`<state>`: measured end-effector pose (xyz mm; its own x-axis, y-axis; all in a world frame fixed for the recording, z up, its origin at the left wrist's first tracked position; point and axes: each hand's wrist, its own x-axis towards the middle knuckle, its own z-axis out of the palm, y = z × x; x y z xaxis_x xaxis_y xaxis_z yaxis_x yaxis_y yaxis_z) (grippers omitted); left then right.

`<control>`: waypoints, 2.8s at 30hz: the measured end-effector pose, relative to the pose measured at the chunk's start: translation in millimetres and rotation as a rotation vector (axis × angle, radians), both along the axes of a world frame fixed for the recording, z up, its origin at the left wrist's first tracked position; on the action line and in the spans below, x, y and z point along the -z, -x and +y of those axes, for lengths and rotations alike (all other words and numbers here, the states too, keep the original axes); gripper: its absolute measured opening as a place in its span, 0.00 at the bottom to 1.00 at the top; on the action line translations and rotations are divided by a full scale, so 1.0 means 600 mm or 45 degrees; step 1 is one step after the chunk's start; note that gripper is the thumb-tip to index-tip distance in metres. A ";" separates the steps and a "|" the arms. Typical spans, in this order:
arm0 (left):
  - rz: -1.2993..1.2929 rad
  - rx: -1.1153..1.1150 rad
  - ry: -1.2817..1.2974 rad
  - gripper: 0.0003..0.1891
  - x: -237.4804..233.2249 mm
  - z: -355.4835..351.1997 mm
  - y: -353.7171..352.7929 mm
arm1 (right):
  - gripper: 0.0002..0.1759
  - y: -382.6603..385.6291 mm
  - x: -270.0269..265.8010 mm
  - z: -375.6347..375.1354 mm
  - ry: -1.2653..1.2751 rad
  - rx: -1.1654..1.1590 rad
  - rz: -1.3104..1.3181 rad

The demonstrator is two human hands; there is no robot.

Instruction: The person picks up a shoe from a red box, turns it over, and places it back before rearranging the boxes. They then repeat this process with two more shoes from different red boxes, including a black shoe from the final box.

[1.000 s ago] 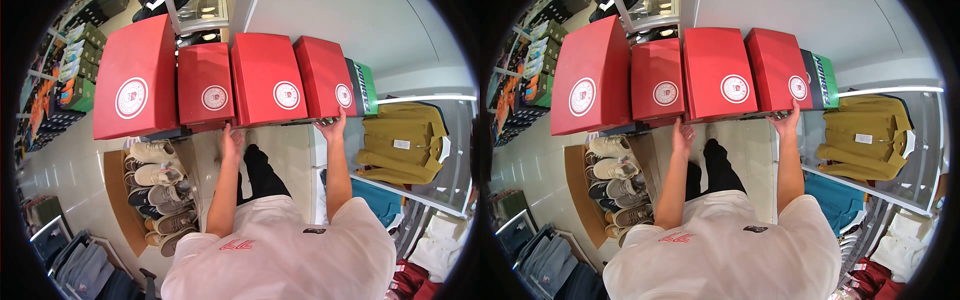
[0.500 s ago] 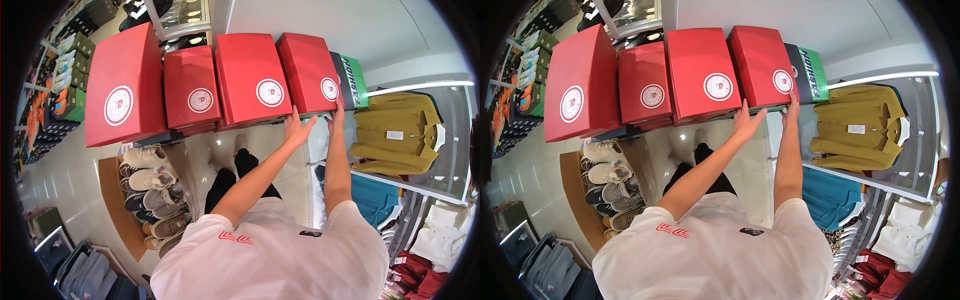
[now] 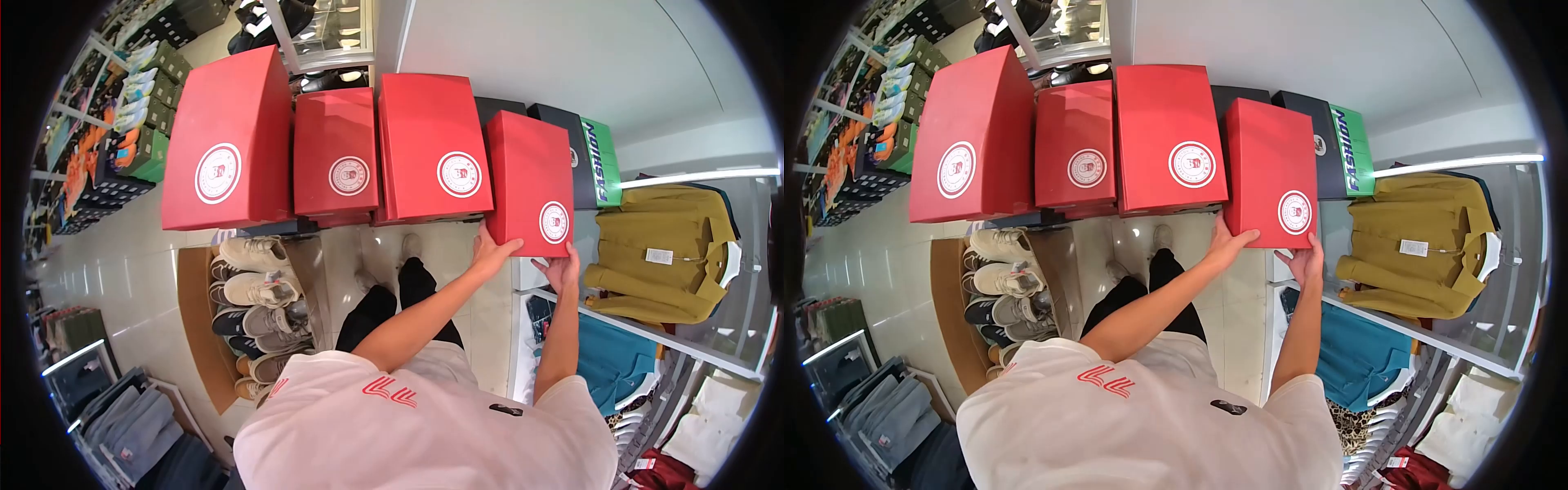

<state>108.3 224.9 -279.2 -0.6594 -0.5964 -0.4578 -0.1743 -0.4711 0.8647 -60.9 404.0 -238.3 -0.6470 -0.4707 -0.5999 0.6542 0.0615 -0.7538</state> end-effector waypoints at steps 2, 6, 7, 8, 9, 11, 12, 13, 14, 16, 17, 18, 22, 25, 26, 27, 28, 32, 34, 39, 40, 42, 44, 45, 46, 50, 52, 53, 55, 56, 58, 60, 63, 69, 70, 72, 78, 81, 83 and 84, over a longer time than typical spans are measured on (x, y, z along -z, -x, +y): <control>-0.004 0.035 0.050 0.65 -0.010 -0.007 -0.008 | 0.40 -0.003 -0.003 -0.009 0.029 -0.044 -0.006; -0.023 0.202 0.084 0.66 -0.069 0.011 -0.093 | 0.46 -0.094 -0.051 0.067 0.234 -0.133 0.049; 0.018 0.237 0.095 0.66 -0.078 0.013 -0.113 | 0.49 -0.128 -0.065 0.072 0.305 -0.100 0.053; 0.017 0.212 0.103 0.66 -0.113 0.002 -0.137 | 0.50 -0.162 -0.078 0.077 0.373 -0.044 0.060; 0.030 0.252 0.124 0.65 -0.171 -0.014 -0.173 | 0.51 -0.194 -0.095 0.073 0.437 0.015 0.061; 0.035 0.286 0.147 0.64 -0.239 -0.038 -0.230 | 0.51 -0.229 -0.134 0.049 0.476 -0.032 0.059; 0.136 0.203 0.228 0.62 -0.259 -0.053 -0.247 | 0.52 -0.231 -0.142 0.035 0.501 -0.079 0.120; 0.238 0.123 0.311 0.61 -0.269 -0.069 -0.263 | 0.52 -0.232 -0.152 0.019 0.528 -0.121 0.182; 0.306 0.021 0.400 0.60 -0.269 -0.089 -0.277 | 0.52 -0.231 -0.167 -0.010 0.550 -0.186 0.162; 0.482 -0.232 0.332 0.57 -0.274 -0.126 -0.315 | 0.53 -0.242 -0.185 -0.092 0.595 -0.305 0.230; 0.558 -0.385 0.239 0.55 -0.273 -0.145 -0.337 | 0.55 -0.275 -0.213 -0.150 0.597 -0.307 0.213; 0.550 -0.536 0.210 0.53 -0.279 -0.165 -0.363 | 0.56 -0.310 -0.222 -0.203 0.608 -0.311 0.273; 0.512 -0.929 0.048 0.44 -0.243 -0.218 -0.447 | 0.47 -0.414 -0.198 -0.343 0.523 -0.427 0.109; 0.331 -1.041 -0.062 0.42 -0.199 -0.233 -0.482 | 0.45 -0.445 -0.170 -0.386 0.388 -0.498 -0.009; 0.229 -1.092 -0.124 0.41 -0.178 -0.239 -0.487 | 0.45 -0.454 -0.164 -0.392 0.398 -0.488 -0.015; 0.225 -1.081 -0.120 0.41 -0.162 -0.245 -0.489 | 0.45 -0.462 -0.159 -0.395 0.351 -0.498 0.000; 0.229 -1.099 -0.150 0.37 -0.144 -0.251 -0.488 | 0.44 -0.469 -0.154 -0.396 0.299 -0.511 0.017; 0.262 -1.179 -0.142 0.33 -0.121 -0.273 -0.482 | 0.44 -0.485 -0.134 -0.408 0.305 -0.454 0.108; 0.251 -1.181 -0.153 0.35 -0.137 -0.271 -0.495 | 0.43 -0.496 -0.136 -0.405 0.332 -0.440 0.060; 0.108 -1.263 -0.057 0.34 -0.152 -0.264 -0.521 | 0.41 -0.533 -0.116 -0.386 0.279 -0.435 -0.020; 0.097 -1.257 -0.058 0.34 -0.144 -0.262 -0.522 | 0.40 -0.536 -0.104 -0.386 0.272 -0.407 -0.056; 0.025 -1.265 -0.073 0.35 -0.114 -0.270 -0.514 | 0.38 -0.536 -0.076 -0.393 0.259 -0.346 -0.097; -0.024 -1.296 -0.091 0.36 -0.079 -0.287 -0.501 | 0.38 -0.527 -0.043 -0.412 0.253 -0.340 -0.096; -0.081 -1.319 -0.123 0.36 -0.059 -0.293 -0.496 | 0.39 -0.523 -0.027 -0.415 0.233 -0.327 -0.096; -0.054 -1.308 -0.147 0.38 -0.040 -0.304 -0.495 | 0.39 -0.519 -0.011 -0.420 0.236 -0.325 -0.093; 0.073 -1.448 -0.210 0.44 -0.050 -0.348 -0.455 | 0.51 -0.525 0.014 -0.429 0.317 -0.258 -0.355; 0.108 -1.484 -0.201 0.46 -0.038 -0.366 -0.434 | 0.57 -0.542 0.009 -0.446 0.294 -0.255 -0.477; 0.145 -1.508 -0.196 0.49 -0.032 -0.375 -0.427 | 0.58 -0.551 0.000 -0.462 0.332 -0.277 -0.459; 0.186 -1.484 -0.219 0.49 -0.026 -0.381 -0.433 | 0.62 -0.557 -0.013 -0.490 0.400 -0.320 -0.429; 0.231 -1.488 -0.293 0.49 -0.022 -0.385 -0.442 | 0.65 -0.546 -0.010 -0.514 0.446 -0.358 -0.454; 0.324 -1.480 -0.346 0.47 -0.046 -0.389 -0.465 | 0.63 -0.533 -0.019 -0.549 0.439 -0.400 -0.497; 0.339 -1.530 -0.194 0.47 -0.042 -0.406 -0.523 | 0.59 -0.532 -0.037 -0.559 0.391 -0.550 -0.519; 0.256 -1.782 0.231 0.49 -0.113 -0.469 -0.609 | 0.60 -0.548 -0.080 -0.579 0.401 -1.038 -0.309; -0.003 -1.247 0.233 0.57 -0.228 -0.580 -0.705 | 0.68 -0.630 -0.166 -0.707 0.141 -1.036 0.034; -0.091 -1.123 0.186 0.59 -0.228 -0.585 -0.704 | 0.69 -0.635 -0.163 -0.728 0.082 -1.017 0.041; -0.103 -1.013 0.104 0.58 -0.220 -0.597 -0.703 | 0.70 -0.639 -0.168 -0.755 0.073 -1.034 0.081; 0.211 -1.104 -0.041 0.47 -0.201 -0.538 -0.672 | 0.67 -0.614 -0.153 -0.726 0.233 -1.123 0.197; 0.407 -1.281 0.089 0.40 -0.228 -0.445 -0.648 | 0.65 -0.627 -0.102 -0.618 0.306 -0.992 0.481; 0.505 -1.187 0.142 0.39 -0.260 -0.404 -0.624 | 0.70 -0.602 -0.105 -0.542 0.457 -0.948 0.421; 0.582 -1.102 0.187 0.37 -0.276 -0.390 -0.620 | 0.67 -0.570 -0.162 -0.511 0.440 -0.891 0.298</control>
<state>480.5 -9.1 -113.4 -0.0639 -0.9866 -0.1503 0.5448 -0.1607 0.8230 281.3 97.7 -141.0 -0.2252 -0.9462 -0.2324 0.3735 0.1365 -0.9175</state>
